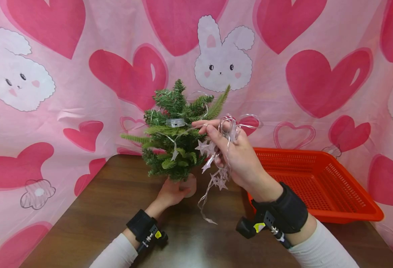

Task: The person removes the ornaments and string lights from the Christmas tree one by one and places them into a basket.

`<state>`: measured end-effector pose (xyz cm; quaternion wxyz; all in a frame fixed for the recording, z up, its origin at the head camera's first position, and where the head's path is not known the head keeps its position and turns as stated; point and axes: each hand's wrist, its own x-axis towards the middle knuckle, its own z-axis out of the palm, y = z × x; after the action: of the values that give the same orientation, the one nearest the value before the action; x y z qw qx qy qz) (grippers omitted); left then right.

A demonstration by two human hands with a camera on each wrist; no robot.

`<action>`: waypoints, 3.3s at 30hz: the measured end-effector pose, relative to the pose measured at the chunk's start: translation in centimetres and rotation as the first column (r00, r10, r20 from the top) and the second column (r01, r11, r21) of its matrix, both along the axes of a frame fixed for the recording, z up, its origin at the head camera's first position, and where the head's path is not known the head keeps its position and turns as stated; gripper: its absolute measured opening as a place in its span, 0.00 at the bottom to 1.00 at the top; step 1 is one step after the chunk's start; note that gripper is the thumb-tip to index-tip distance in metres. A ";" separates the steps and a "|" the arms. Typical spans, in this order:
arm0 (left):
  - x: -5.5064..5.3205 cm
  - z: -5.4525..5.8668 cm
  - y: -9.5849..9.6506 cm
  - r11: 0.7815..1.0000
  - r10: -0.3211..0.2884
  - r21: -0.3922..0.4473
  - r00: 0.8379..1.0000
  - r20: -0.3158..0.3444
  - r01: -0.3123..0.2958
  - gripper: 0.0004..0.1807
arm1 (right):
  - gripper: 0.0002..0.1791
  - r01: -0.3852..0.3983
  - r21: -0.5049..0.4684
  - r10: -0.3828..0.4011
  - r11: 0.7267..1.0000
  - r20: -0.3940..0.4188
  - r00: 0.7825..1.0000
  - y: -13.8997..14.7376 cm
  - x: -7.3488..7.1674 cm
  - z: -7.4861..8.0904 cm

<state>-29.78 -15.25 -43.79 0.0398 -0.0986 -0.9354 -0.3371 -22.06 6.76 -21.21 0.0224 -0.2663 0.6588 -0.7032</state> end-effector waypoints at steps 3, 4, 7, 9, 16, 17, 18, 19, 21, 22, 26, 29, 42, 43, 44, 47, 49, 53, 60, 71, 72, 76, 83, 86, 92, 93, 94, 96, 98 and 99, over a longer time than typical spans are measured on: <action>0.0 -0.2 0.1 0.999 0.016 -0.043 1.000 -0.017 -0.017 0.28 | 0.09 -0.046 -0.025 0.044 0.999 -0.053 0.998 -0.2 0.0 0.1; 0.0 -0.2 0.1 0.998 0.023 -0.055 0.999 -0.025 -0.025 0.28 | 0.09 -0.064 -0.037 0.061 0.997 -0.070 0.996 -0.3 0.0 0.1; 0.2 -0.1 0.2 0.998 0.024 -0.063 0.997 -0.078 -0.029 0.30 | 0.10 -0.130 -0.082 0.123 0.988 -0.087 0.989 -0.4 0.0 -0.1; 0.3 -0.1 0.1 0.999 0.014 -0.049 0.995 -0.103 -0.019 0.32 | 0.11 -0.192 -0.136 0.182 0.972 -0.083 0.980 -0.3 -0.1 -0.3; -0.9 0.1 -1.5 0.979 -0.185 0.038 0.957 -0.224 0.199 0.27 | 0.11 -0.288 -0.278 0.285 0.916 -0.054 0.957 0.1 -0.2 -0.8; -1.0 0.3 -1.7 0.975 -0.204 0.046 0.955 -0.217 0.219 0.24 | 0.11 -0.300 -0.294 0.298 0.907 -0.053 0.953 0.1 -0.2 -0.8; -1.0 0.5 -1.9 0.971 -0.217 0.055 0.957 -0.195 0.231 0.22 | 0.11 -0.302 -0.300 0.301 0.905 -0.052 0.952 0.1 -0.2 -0.8; -1.1 0.7 -2.0 0.969 -0.227 0.061 0.959 -0.168 0.240 0.20 | 0.10 -0.303 -0.306 0.304 0.902 -0.048 0.952 0.1 -0.3 -0.9; -1.0 0.9 -2.3 0.966 -0.240 0.078 0.966 -0.097 0.248 0.20 | 0.09 -0.285 -0.297 0.289 0.912 -0.031 0.957 0.1 -0.3 -0.9; -1.0 0.9 -2.4 0.966 -0.242 0.080 0.968 -0.064 0.247 0.21 | 0.09 -0.271 -0.278 0.278 0.921 -0.015 0.960 0.1 -0.2 -0.8; -0.7 0.6 -2.6 0.968 -0.228 0.116 0.973 0.025 0.224 0.25 | 0.10 -0.199 -0.179 0.214 0.964 0.070 0.974 0.3 0.0 -0.6; -0.6 0.4 -2.5 0.969 -0.217 0.129 0.976 0.033 0.211 0.25 | 0.11 -0.130 -0.054 0.136 0.990 0.137 0.981 0.4 0.1 -0.4; -0.6 0.3 -2.2 0.976 -0.193 0.113 0.979 0.057 0.186 0.26 | 0.18 -0.031 0.416 -0.027 0.909 0.133 0.991 0.4 -0.7 -0.6; -0.6 0.4 -2.2 0.975 -0.198 0.114 0.979 0.051 0.191 0.25 | 0.17 -0.040 0.427 -0.020 0.903 0.135 0.991 0.5 -0.8 -0.7; -0.6 0.3 -2.2 0.974 -0.202 0.115 0.978 0.045 0.196 0.25 | 0.17 -0.050 0.437 -0.012 0.898 0.139 0.990 0.5 -0.9 -0.8; -0.6 0.3 -2.1 0.972 -0.210 0.114 0.978 0.009 0.208 0.25 | 0.17 -0.069 0.464 -0.002 0.883 0.151 0.989 0.4 -1.2 -1.2; -0.7 0.3 -2.0 0.970 -0.211 0.118 0.977 -0.020 0.212 0.25 | 0.16 -0.069 0.472 -0.004 0.879 0.153 0.988 0.4 -1.2 -1.4; -0.7 0.5 -1.8 0.966 -0.223 0.106 0.968 -0.112 0.235 0.24 | 0.12 -0.056 0.459 -0.009 0.887 0.139 0.990 0.3 -1.3 -1.5; -0.6 0.5 -1.8 0.958 -0.235 0.127 0.958 -0.167 0.257 0.30 | 0.13 -0.002 0.407 -0.066 0.914 0.153 0.986 0.1 -1.2 -1.6; -0.5 0.2 -1.3 0.978 -0.122 0.154 0.983 -0.137 0.143 0.36 | 0.11 0.066 0.350 -0.093 0.935 0.062 0.994 -0.3 -0.1 -1.3; -0.4 0.2 -1.3 0.978 -0.116 0.155 0.984 -0.138 0.137 0.35 | 0.11 0.064 0.342 -0.089 0.937 0.057 0.994 -0.4 0.1 -1.2; -0.2 0.4 -1.1 0.990 -0.091 0.094 0.985 -0.145 0.105 0.34 | 0.11 0.022 0.296 -0.043 0.955 0.065 0.997 -0.6 0.5 -0.9; -0.1 0.4 -0.9 0.997 -0.074 0.011 0.983 -0.166 0.076 0.36 | 0.09 -0.061 0.222 0.048 0.973 0.064 0.997 -0.6 0.7 -0.8; -0.1 0.3 -0.9 0.997 -0.067 0.021 0.984 -0.163 0.071 0.35 | 0.09 -0.075 0.193 0.066 0.978 0.052 0.996 -0.5 0.5 -0.9; 0.0 0.3 -0.8 0.997 -0.074 -0.001 0.986 -0.147 0.074 0.31 | 0.12 -0.074 0.119 0.073 0.990 0.010 0.997 -0.4 0.2 -1.2; 0.0 0.3 -0.8 0.997 -0.075 -0.004 0.988 -0.137 0.075 0.30 | 0.11 -0.073 0.104 0.073 0.992 0.004 0.997 -0.4 0.2 -1.2; 0.0 0.3 -0.8 0.997 -0.074 -0.011 0.989 -0.130 0.073 0.30 | 0.11 -0.071 0.092 0.070 0.993 0.013 0.997 -0.3 0.2 -1.3; 0.1 0.3 -0.9 0.997 -0.071 -0.025 0.990 -0.119 0.068 0.28 | 0.11 -0.054 0.084 0.052 0.995 0.025 0.998 -0.3 0.3 -1.3; 0.1 0.3 -0.8 0.998 -0.066 -0.030 0.992 -0.111 0.063 0.28 | 0.10 -0.024 0.095 0.020 0.995 0.046 0.999 -0.3 0.3 -1.2; 0.2 0.4 -0.8 0.998 -0.055 -0.029 0.993 -0.106 0.052 0.27 | 0.09 -0.006 0.107 -0.001 0.994 0.065 0.998 -0.3 0.4 -1.1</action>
<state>-29.59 -16.04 -43.44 0.0796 -0.1421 -0.9333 -0.3199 -21.70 6.45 -22.30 0.0587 -0.2425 0.6942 -0.6752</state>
